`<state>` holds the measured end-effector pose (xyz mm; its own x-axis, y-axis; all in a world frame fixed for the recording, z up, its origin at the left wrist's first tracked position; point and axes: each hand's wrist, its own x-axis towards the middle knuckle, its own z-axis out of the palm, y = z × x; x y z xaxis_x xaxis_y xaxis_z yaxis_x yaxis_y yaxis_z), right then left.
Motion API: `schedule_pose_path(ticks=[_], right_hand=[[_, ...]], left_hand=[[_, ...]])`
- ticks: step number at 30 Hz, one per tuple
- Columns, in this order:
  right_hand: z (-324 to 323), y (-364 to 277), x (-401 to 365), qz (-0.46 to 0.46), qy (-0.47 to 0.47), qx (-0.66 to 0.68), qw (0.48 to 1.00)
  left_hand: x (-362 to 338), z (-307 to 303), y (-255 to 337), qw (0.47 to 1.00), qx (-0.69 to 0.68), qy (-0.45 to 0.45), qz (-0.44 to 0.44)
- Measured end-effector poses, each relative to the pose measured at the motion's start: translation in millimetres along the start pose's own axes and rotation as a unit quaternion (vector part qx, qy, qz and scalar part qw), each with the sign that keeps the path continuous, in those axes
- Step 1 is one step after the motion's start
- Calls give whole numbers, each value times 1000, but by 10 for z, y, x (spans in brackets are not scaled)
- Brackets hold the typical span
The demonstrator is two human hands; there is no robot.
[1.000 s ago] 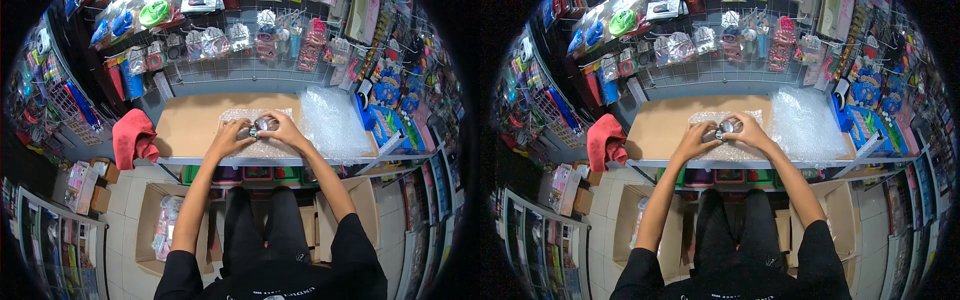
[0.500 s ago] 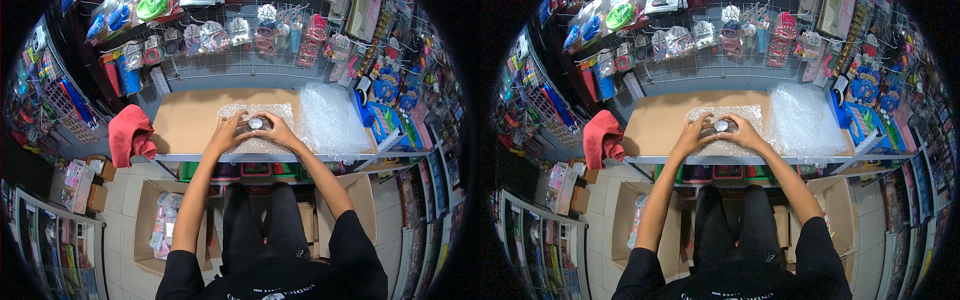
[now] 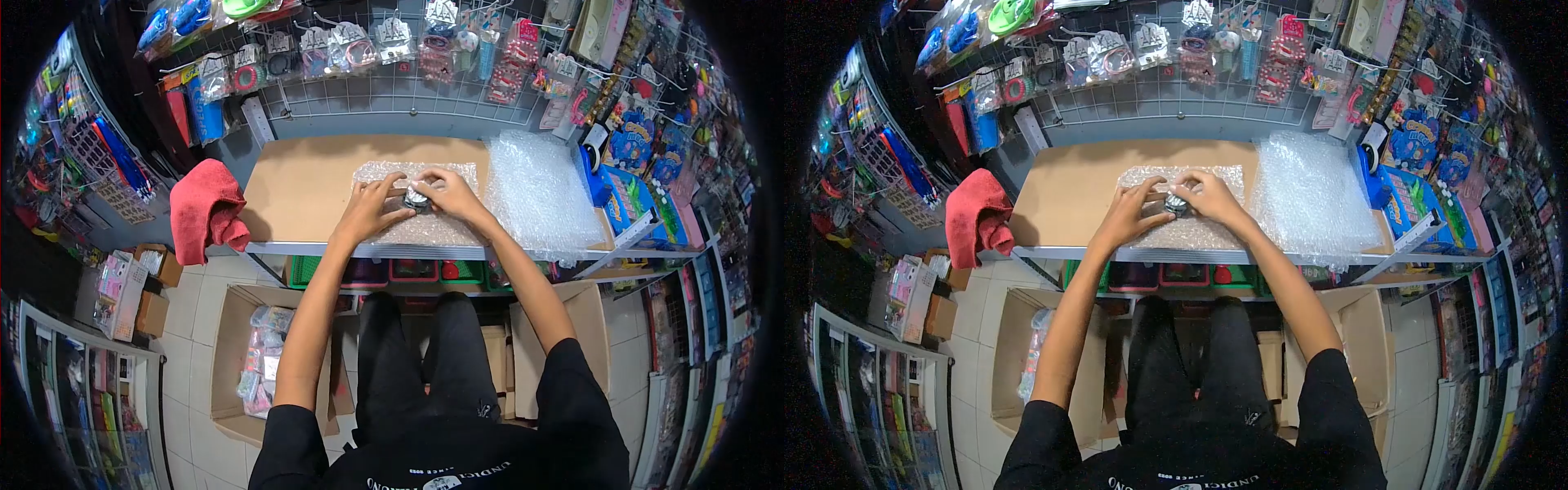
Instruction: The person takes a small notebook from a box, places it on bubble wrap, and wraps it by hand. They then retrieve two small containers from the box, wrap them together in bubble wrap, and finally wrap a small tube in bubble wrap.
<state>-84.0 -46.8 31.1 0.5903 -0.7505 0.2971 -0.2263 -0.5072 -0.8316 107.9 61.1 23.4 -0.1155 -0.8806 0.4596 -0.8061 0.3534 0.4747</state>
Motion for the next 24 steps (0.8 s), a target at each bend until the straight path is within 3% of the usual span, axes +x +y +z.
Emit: schedule_pose_path(ticks=[2, 3, 6, 10, 16, 24], right_hand=[[46, 57, 8, -100, 33, -118, 988], [29, -58, -38, -19, 21, -84, 996], [-96, -54, -115, 52, -85, -15, 995], [-128, -23, -168, 22, -96, 23, 995], [-52, -16, -182, -65, -56, -42, 995], [-50, 32, -175, -18, -68, -24, 997]], left_hand=[[3, 2, -20, 1000, 3, -2, 0], [-3, 3, -25, 1000, 7, 2, 5], [-10, 3, -21, 1000, 14, 7, 11], [-2, -19, 6, 1000, 14, -8, 0], [-2, 1, 3, 1000, 25, -12, -1], [-14, -32, 49, 997, -9, 6, 78]])
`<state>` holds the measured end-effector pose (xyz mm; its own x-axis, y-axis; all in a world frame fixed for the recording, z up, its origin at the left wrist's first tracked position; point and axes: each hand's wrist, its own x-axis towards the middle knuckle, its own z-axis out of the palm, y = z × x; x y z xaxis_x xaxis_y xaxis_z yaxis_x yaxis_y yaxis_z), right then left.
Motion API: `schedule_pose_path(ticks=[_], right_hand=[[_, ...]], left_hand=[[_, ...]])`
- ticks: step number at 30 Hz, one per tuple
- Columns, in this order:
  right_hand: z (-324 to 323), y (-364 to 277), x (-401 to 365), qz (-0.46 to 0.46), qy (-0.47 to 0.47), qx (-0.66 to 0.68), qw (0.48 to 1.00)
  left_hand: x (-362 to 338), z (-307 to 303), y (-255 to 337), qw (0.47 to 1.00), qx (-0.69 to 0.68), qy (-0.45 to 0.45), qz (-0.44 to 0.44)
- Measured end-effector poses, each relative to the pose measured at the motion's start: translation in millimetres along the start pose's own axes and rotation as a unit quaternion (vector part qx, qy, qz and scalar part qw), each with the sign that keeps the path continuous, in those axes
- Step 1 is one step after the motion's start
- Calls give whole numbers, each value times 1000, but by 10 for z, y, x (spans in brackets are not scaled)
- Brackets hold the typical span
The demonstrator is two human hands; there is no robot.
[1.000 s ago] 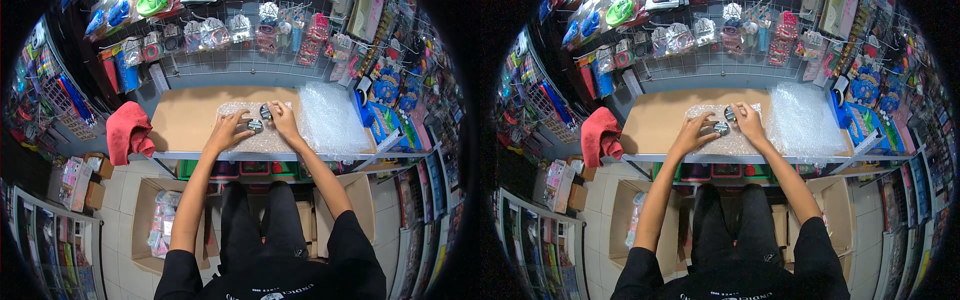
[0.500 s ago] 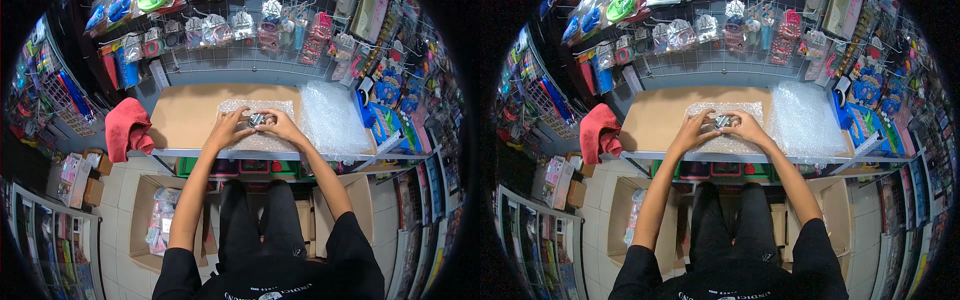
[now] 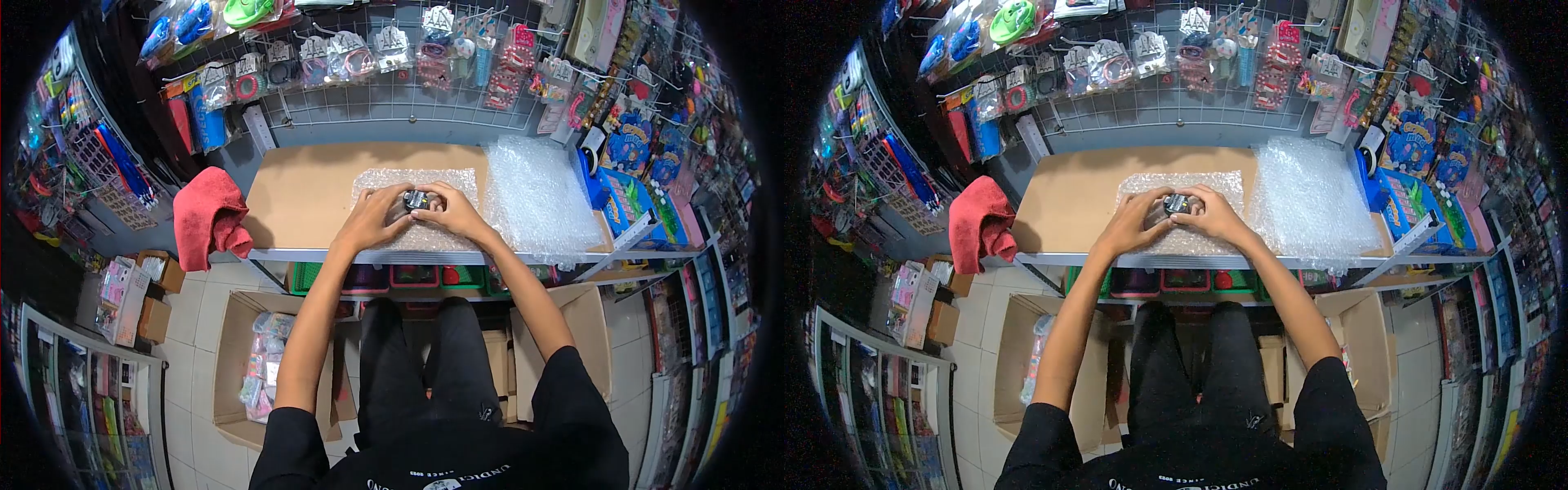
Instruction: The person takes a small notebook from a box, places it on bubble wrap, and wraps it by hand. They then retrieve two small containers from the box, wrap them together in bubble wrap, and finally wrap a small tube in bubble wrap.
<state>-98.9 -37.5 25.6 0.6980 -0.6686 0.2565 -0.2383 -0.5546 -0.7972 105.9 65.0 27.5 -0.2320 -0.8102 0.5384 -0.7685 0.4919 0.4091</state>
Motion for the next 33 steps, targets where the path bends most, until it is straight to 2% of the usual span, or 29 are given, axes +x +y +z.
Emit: schedule_pose_path(ticks=[4, 7, 10, 11, 13, 15, 16, 20, 23, 29, 32, 33], right_hand=[[-46, -123, -62, -10, -10, -11, 1000], [-46, -2, -18, 3, 40, 146, 988], [-291, 49, 102, 95, 142, 53, 984], [-375, 191, 142, 65, 197, -80, 975], [-493, 462, 212, 1, 291, -339, 895], [-669, 352, 222, 175, 157, -257, 937], [-732, 261, 208, 259, 87, -210, 939], [-703, 225, 159, 255, 109, -81, 957], [-616, 195, 204, 195, 143, 4, 970], [-329, -320, 223, 24, 152, 6, 988], [-159, -541, 253, -6, 119, -22, 993], [-100, -684, 237, 9, 113, -34, 993]], left_hand=[[10, 12, -23, 999, 15, -7, 29], [12, 15, -26, 999, 31, -7, 40], [21, 18, -28, 999, 33, -12, 42], [18, 15, -34, 999, 32, -17, 41], [16, 0, -14, 999, 22, -15, 37], [19, -9, 10, 999, 16, -12, 32], [15, -11, 15, 999, 15, -10, 29], [9, -12, 8, 999, 23, -12, 46], [2, 7, -18, 998, 11, -10, 54], [14, 45, -68, 995, -11, 31, 95], [33, 135, -210, 992, -57, 28, 109], [31, 114, -189, 993, -62, 21, 96]])
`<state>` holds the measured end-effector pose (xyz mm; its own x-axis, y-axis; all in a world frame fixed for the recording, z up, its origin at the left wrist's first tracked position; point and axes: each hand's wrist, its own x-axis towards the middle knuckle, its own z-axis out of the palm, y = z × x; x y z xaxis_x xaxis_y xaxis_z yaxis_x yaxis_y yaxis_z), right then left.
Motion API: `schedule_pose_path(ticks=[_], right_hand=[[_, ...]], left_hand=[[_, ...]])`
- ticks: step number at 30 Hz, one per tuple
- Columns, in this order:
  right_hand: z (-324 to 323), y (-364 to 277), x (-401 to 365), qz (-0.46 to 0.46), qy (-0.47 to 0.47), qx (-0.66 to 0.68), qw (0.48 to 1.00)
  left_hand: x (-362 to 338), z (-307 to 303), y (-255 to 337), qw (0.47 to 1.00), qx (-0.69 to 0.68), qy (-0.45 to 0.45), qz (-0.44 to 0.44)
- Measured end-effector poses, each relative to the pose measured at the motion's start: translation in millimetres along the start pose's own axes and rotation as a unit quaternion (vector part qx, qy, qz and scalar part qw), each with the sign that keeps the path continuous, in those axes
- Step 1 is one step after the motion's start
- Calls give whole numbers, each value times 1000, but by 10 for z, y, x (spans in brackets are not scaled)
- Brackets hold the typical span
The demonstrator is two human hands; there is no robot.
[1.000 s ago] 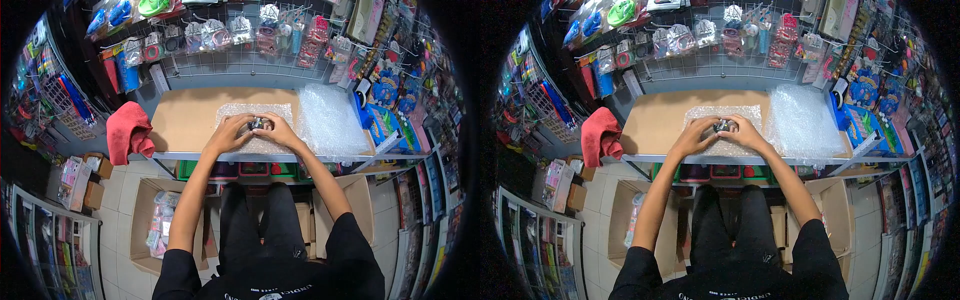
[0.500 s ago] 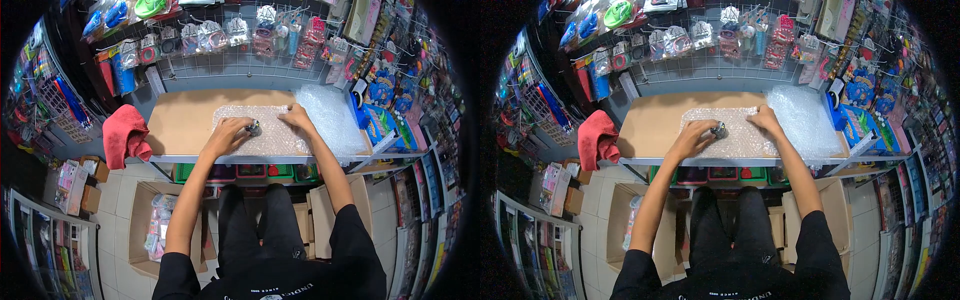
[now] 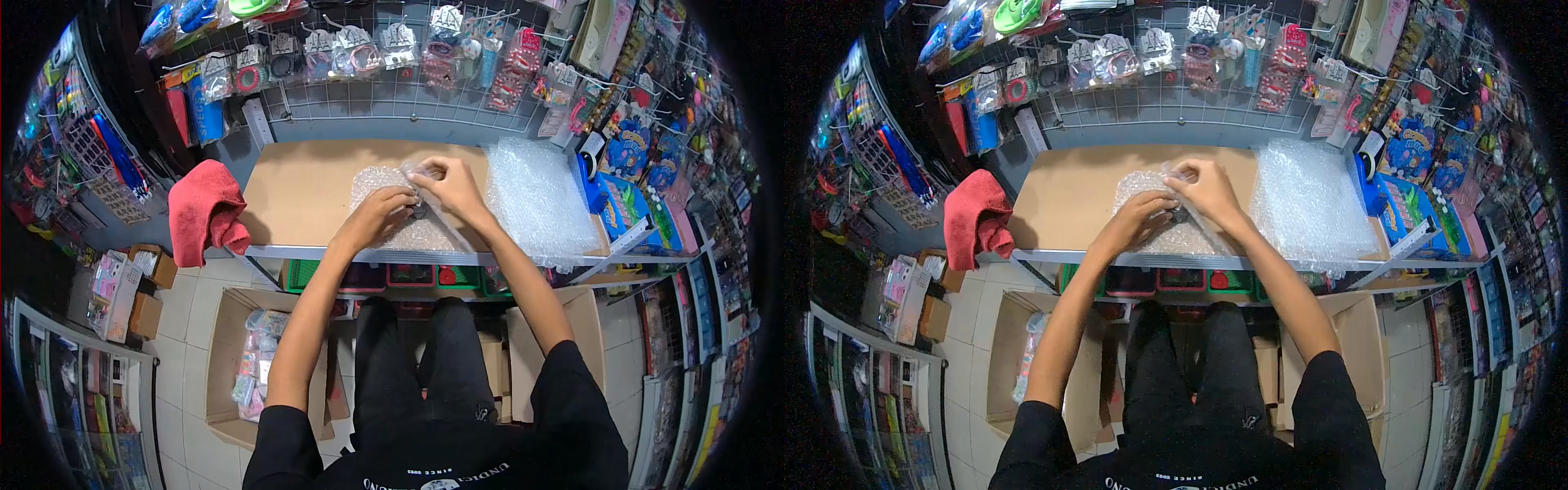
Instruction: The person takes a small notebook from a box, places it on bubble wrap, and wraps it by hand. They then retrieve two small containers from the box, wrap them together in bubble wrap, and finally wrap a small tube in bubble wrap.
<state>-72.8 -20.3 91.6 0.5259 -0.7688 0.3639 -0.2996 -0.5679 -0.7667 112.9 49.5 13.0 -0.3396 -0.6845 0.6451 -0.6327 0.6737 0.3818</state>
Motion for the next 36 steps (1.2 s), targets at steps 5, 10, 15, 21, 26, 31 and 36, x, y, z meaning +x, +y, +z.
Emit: schedule_pose_path(ticks=[5, 10, 15, 21, 26, 31, 36], right_hand=[[290, -13, -76, -48, 1, -98, 994], [299, -142, -234, -54, -12, -89, 995], [404, 212, -232, 8, 27, 199, 980], [422, 281, -285, -1, -1, 94, 996], [380, 107, -376, -11, -14, 31, 999], [398, 131, -409, -58, -5, -43, 997], [402, 147, -410, -53, -8, -41, 998]], left_hand=[[1, -76, 75, 999, -25, -5, -44], [-35, -84, 35, 995, -75, 5, -72], [-27, -77, 17, 998, 3, 70, 2], [-44, -106, 28, 967, -106, 41, -230], [-40, -186, -14, 993, 38, 77, -83], [-67, -419, 77, 998, 35, -17, -51], [86, -451, -15, 996, 40, -74, -41]])
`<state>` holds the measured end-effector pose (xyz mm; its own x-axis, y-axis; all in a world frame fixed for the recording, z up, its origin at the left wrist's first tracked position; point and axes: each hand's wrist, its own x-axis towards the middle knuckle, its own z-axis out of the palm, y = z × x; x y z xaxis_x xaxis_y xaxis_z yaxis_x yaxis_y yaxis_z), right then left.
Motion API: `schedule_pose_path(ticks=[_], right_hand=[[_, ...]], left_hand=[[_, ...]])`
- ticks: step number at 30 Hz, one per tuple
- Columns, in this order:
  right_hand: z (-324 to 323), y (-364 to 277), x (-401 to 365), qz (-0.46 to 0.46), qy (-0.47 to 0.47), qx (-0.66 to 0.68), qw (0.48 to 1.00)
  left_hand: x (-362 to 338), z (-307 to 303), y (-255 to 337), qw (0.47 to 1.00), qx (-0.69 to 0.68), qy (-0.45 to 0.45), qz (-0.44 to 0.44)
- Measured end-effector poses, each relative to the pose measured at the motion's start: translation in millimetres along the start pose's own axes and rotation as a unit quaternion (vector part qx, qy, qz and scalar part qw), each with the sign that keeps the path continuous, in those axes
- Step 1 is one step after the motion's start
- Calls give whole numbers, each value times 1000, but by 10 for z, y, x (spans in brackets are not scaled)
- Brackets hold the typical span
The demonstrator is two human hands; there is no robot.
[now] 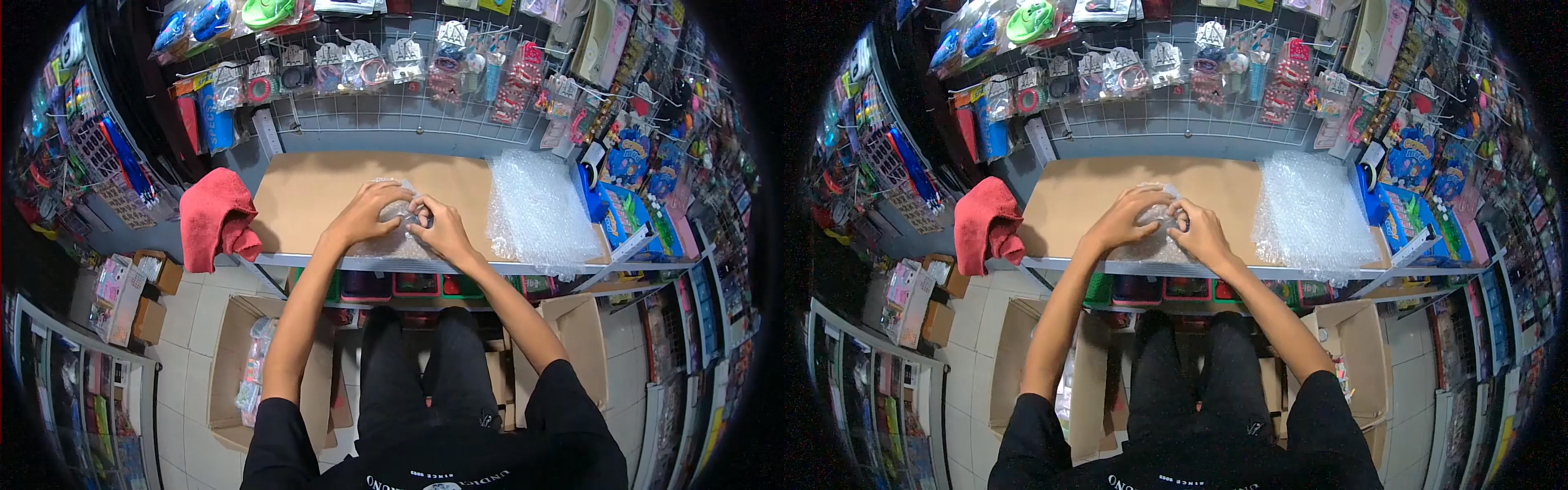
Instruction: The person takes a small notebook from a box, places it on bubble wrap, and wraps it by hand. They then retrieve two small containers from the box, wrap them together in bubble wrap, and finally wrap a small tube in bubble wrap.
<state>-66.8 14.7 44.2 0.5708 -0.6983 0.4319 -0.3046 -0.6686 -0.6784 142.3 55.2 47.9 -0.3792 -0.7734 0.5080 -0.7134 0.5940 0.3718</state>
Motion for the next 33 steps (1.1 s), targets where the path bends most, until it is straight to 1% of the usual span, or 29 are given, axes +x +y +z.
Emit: schedule_pose_path(ticks=[2, 5, 8, 10, 11, 13, 14, 17, 18, 21, 24, 27, 28, 30, 31, 33], right_hand=[[-28, 17, -1, -5, -10, 0, 1000], [-137, 45, 11, -37, -26, 51, 998], [-290, 76, 39, -18, -59, 44, 997], [-332, 75, -10, -58, -46, -9, 997], [-348, 81, -24, -79, -40, -36, 995], [-371, 110, -52, -42, -34, -80, 995], [-380, 131, -78, -23, -31, -101, 994], [-498, 312, 6, -15, -99, -67, 993], [-561, 273, 34, -26, -118, -77, 990], [-646, 114, -42, -59, -61, -206, 975], [-704, 129, -129, 3, -61, -188, 980], [-764, 197, -158, 86, -104, -34, 990], [-767, 173, -178, 39, -104, -95, 989], [-764, 90, -195, -57, -103, -218, 969], [-736, 69, -174, -82, -101, -220, 967], [-657, 31, -117, -131, -96, -223, 961]], left_hand=[[71, 40, -59, 999, 4, -29, 17], [166, 38, -62, 997, 5, -64, 32], [279, 38, -96, 993, 34, -96, 65], [359, 31, -61, 989, 43, -114, 85], [380, 40, -70, 988, 54, -97, 110], [384, 93, -92, 983, 73, -64, 158], [370, 127, -95, 986, 62, -66, 142], [349, 202, -67, 992, 19, -70, 101], [357, 248, -79, 994, -3, -67, 91], [352, 265, -100, 994, -59, -72, 60], [376, 186, -1, 991, -91, -93, 31], [381, 163, 16, 990, -91, -107, 26], [390, 154, 13, 990, -87, -109, 29], [377, 99, 52, 987, -103, -119, 0], [358, 81, 88, 986, -113, -123, -15], [312, 93, 73, 997, -36, -57, 44]])
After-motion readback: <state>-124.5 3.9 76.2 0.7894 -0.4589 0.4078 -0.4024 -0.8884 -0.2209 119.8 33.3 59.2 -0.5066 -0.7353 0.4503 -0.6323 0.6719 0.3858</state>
